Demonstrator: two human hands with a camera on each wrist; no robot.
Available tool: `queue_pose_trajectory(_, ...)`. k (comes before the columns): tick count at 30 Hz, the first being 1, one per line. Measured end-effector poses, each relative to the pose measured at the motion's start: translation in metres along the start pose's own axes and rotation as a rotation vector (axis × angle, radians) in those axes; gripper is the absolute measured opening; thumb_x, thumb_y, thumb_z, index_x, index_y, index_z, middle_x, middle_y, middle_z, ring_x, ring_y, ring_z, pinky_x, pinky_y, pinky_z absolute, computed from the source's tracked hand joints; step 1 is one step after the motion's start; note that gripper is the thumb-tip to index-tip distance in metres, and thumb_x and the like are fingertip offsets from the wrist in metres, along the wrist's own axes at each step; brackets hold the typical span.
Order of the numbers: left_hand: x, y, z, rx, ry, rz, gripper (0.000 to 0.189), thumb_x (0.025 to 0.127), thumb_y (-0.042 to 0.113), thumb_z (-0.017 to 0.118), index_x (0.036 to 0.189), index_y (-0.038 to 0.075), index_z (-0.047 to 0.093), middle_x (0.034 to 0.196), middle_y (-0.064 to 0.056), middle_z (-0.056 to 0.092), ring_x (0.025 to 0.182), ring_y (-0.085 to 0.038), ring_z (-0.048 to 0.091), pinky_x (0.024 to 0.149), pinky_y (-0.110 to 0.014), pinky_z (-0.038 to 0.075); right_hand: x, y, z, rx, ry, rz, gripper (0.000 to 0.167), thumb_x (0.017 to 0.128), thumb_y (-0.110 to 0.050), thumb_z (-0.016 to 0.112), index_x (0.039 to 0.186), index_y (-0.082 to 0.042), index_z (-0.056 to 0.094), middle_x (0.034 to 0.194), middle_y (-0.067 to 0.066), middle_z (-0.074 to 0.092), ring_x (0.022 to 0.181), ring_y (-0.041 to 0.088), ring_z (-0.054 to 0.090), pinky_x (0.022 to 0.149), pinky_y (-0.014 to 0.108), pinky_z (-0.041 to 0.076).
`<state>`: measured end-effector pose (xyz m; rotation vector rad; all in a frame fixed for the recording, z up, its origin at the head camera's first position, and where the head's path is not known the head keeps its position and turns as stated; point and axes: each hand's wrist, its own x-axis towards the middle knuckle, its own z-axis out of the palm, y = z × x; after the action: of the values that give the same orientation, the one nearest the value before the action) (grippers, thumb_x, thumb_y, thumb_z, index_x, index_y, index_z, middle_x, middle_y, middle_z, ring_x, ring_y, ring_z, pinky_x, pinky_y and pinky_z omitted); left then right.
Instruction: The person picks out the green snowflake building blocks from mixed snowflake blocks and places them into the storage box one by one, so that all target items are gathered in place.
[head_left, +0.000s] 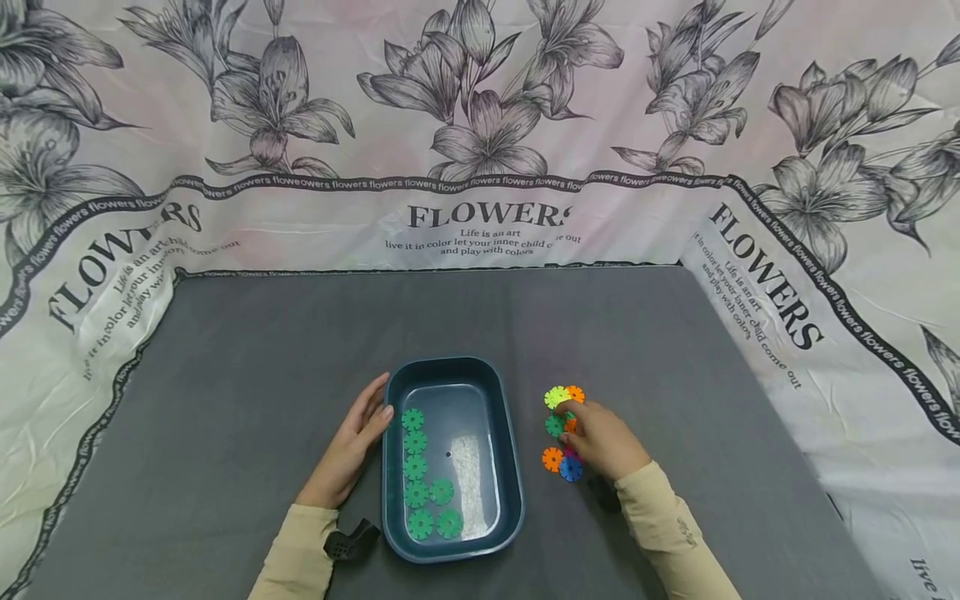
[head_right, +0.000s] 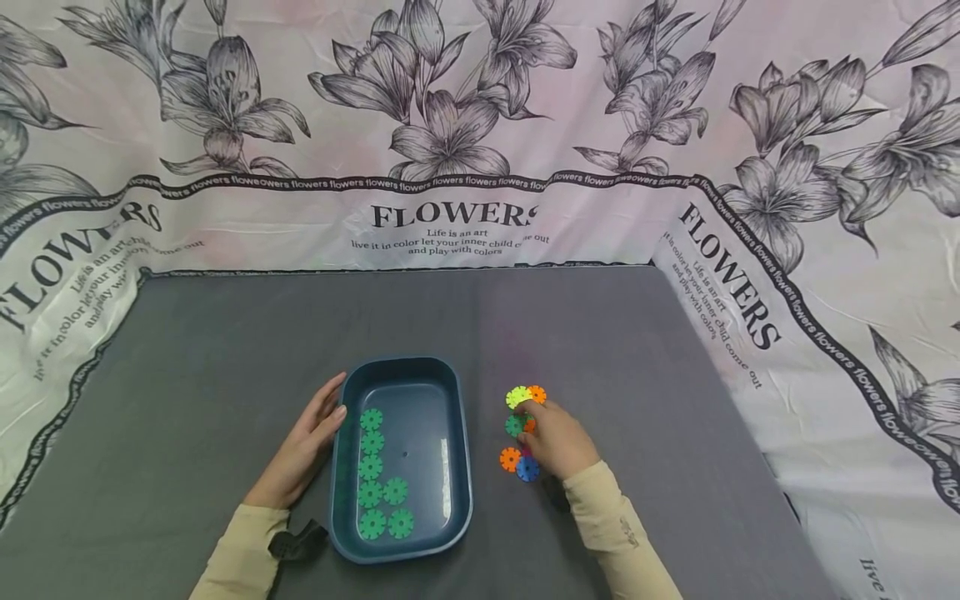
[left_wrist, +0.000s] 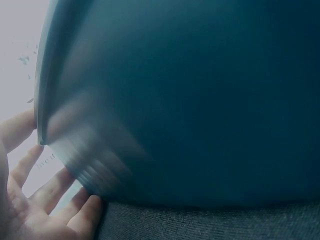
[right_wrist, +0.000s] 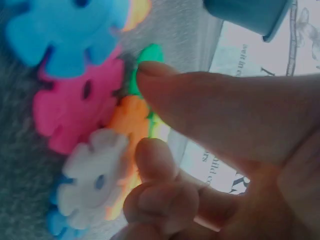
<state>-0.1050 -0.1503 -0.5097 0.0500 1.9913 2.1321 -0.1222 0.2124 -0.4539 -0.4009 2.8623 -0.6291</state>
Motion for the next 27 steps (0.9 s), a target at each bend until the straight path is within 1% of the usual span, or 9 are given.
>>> queue_pose_trajectory(2,0.000,0.000,0.000,-0.004,0.001,-0.004,0.058,0.100,0.026,0.051,0.151,0.031,0.024,0.157,-0.002,0.018,0.146,-0.027,0.013,0.116,-0.055,0.013,0.001,0.001,0.001,-0.015,0.013,0.001,0.032,0.083,-0.009,0.074,0.113,-0.008,0.063,0.076,0.002,0.051,0.061,0.011,0.044,0.054,0.026,0.041)
queue_pose_trajectory(5,0.000,0.000,0.000,-0.012,0.001,-0.006,0.058,0.100,0.026,0.052,0.151,0.031,0.024,0.157,-0.002,0.018,0.146,-0.026,0.013,0.116,-0.055,0.013,0.001,0.002,0.003,-0.012,0.026,-0.006,0.031,0.082,-0.009,0.075,0.110,-0.008,0.064,0.080,0.005,0.053,0.062,0.013,0.044,0.057,0.028,0.042)
queue_pose_trajectory(10,-0.001,0.000,0.000,-0.015,0.003,-0.013,0.058,0.100,0.026,0.052,0.151,0.031,0.024,0.158,-0.001,0.017,0.147,-0.027,0.011,0.116,-0.055,0.011,0.002,-0.001,0.007,0.000,0.057,-0.022,0.025,0.078,-0.006,0.078,0.097,-0.005,0.063,0.090,0.009,0.055,0.072,0.018,0.050,0.066,0.034,0.047)
queue_pose_trajectory(13,-0.002,0.000,0.000,-0.017,-0.001,-0.020,0.058,0.100,0.026,0.052,0.151,0.032,0.024,0.158,-0.001,0.017,0.147,-0.027,0.010,0.116,-0.055,0.011,0.002,-0.003,0.008,0.026,0.054,-0.027,0.023,0.078,-0.003,0.078,0.090,-0.005,0.058,0.087,0.007,0.054,0.073,0.018,0.052,0.065,0.033,0.047)
queue_pose_trajectory(17,-0.002,0.000,0.001,-0.020,-0.004,-0.023,0.059,0.100,0.028,0.053,0.151,0.032,0.024,0.158,-0.001,0.018,0.146,-0.026,0.012,0.116,-0.055,0.012,0.003,-0.005,0.007,0.101,0.007,-0.011,0.019,0.083,-0.001,0.071,0.087,-0.007,0.054,0.076,0.001,0.056,0.064,0.012,0.051,0.058,0.027,0.045)
queue_pose_trajectory(19,-0.002,0.000,0.002,-0.020,-0.003,-0.020,0.059,0.099,0.028,0.053,0.151,0.032,0.024,0.157,-0.001,0.019,0.146,-0.026,0.013,0.116,-0.055,0.013,0.005,-0.007,0.004,0.143,-0.017,-0.003,0.015,0.085,0.000,0.068,0.087,-0.007,0.055,0.073,0.000,0.059,0.060,0.011,0.051,0.055,0.025,0.045)
queue_pose_trajectory(22,-0.001,0.000,0.002,-0.018,0.000,-0.013,0.059,0.099,0.028,0.053,0.150,0.032,0.025,0.157,-0.001,0.020,0.146,-0.025,0.014,0.116,-0.055,0.014,0.010,-0.010,-0.007,0.204,-0.027,-0.050,0.010,0.087,0.000,0.066,0.092,-0.006,0.060,0.079,0.003,0.063,0.064,0.012,0.056,0.057,0.024,0.048)
queue_pose_trajectory(25,-0.001,0.000,0.001,-0.017,0.003,-0.008,0.058,0.100,0.028,0.053,0.151,0.032,0.025,0.157,-0.001,0.020,0.146,-0.026,0.014,0.116,-0.055,0.013,0.017,-0.017,-0.022,0.290,-0.053,-0.137,0.013,0.088,0.002,0.065,0.098,-0.005,0.065,0.087,0.007,0.065,0.072,0.017,0.063,0.062,0.025,0.054)
queue_pose_trajectory(27,-0.001,0.001,0.001,-0.018,0.006,-0.006,0.059,0.099,0.028,0.053,0.151,0.031,0.025,0.157,-0.002,0.020,0.146,-0.026,0.014,0.116,-0.055,0.013,0.023,-0.024,-0.032,0.351,-0.091,-0.187,0.015,0.088,0.004,0.063,0.101,-0.004,0.066,0.092,0.009,0.066,0.076,0.021,0.067,0.065,0.028,0.057)
